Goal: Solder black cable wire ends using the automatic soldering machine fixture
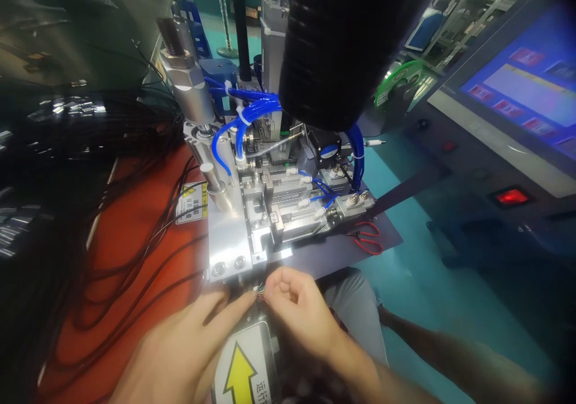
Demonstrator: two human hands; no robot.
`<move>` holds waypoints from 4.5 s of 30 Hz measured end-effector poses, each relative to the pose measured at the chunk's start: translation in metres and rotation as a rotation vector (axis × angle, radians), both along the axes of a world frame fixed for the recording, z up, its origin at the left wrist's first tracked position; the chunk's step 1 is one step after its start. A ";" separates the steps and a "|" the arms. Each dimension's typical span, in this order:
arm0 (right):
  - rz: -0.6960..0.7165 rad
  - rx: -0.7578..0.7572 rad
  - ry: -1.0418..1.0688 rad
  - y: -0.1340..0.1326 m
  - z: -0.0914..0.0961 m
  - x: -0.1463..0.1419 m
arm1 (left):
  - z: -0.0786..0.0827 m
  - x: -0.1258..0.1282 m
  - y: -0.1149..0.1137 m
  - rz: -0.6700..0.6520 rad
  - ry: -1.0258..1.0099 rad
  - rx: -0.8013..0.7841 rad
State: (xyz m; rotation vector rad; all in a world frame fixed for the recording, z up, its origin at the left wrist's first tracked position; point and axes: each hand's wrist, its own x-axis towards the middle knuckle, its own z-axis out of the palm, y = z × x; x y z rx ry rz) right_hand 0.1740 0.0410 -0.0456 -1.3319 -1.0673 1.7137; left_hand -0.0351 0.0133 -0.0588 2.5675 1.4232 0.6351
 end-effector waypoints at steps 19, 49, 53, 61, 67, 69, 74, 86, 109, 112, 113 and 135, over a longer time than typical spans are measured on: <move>0.035 0.207 -0.177 -0.003 -0.003 -0.002 | 0.003 0.002 0.000 0.002 0.017 0.015; 0.092 0.110 -0.080 -0.001 -0.007 0.004 | -0.003 -0.001 -0.003 -0.005 0.005 0.014; 0.107 0.208 -0.206 -0.001 -0.006 0.005 | -0.003 -0.001 -0.002 0.004 0.016 0.005; 0.093 0.282 -0.239 -0.001 -0.008 0.001 | -0.001 0.000 -0.003 0.012 0.011 -0.010; 0.098 0.272 -0.236 0.000 -0.005 0.000 | -0.001 0.000 -0.003 -0.001 -0.022 -0.030; 0.101 0.284 -0.239 0.000 -0.004 0.000 | -0.003 -0.002 -0.003 -0.005 -0.015 -0.023; 0.100 0.319 -0.252 0.000 -0.001 -0.001 | -0.004 -0.002 -0.003 -0.009 -0.001 0.000; 0.099 0.265 -0.216 0.000 0.000 0.000 | -0.001 -0.003 -0.005 -0.029 0.036 -0.058; 0.157 0.384 -0.549 0.000 0.017 -0.001 | 0.007 0.003 -0.003 -0.028 0.112 0.013; 0.097 0.146 -0.333 0.001 0.012 -0.003 | 0.005 0.003 -0.004 -0.004 0.153 0.024; 0.075 0.124 -0.292 0.001 0.010 -0.004 | 0.004 0.003 -0.004 -0.001 0.166 0.023; -0.005 -0.147 0.044 -0.001 0.003 0.000 | -0.006 -0.006 0.000 -0.003 -0.015 0.024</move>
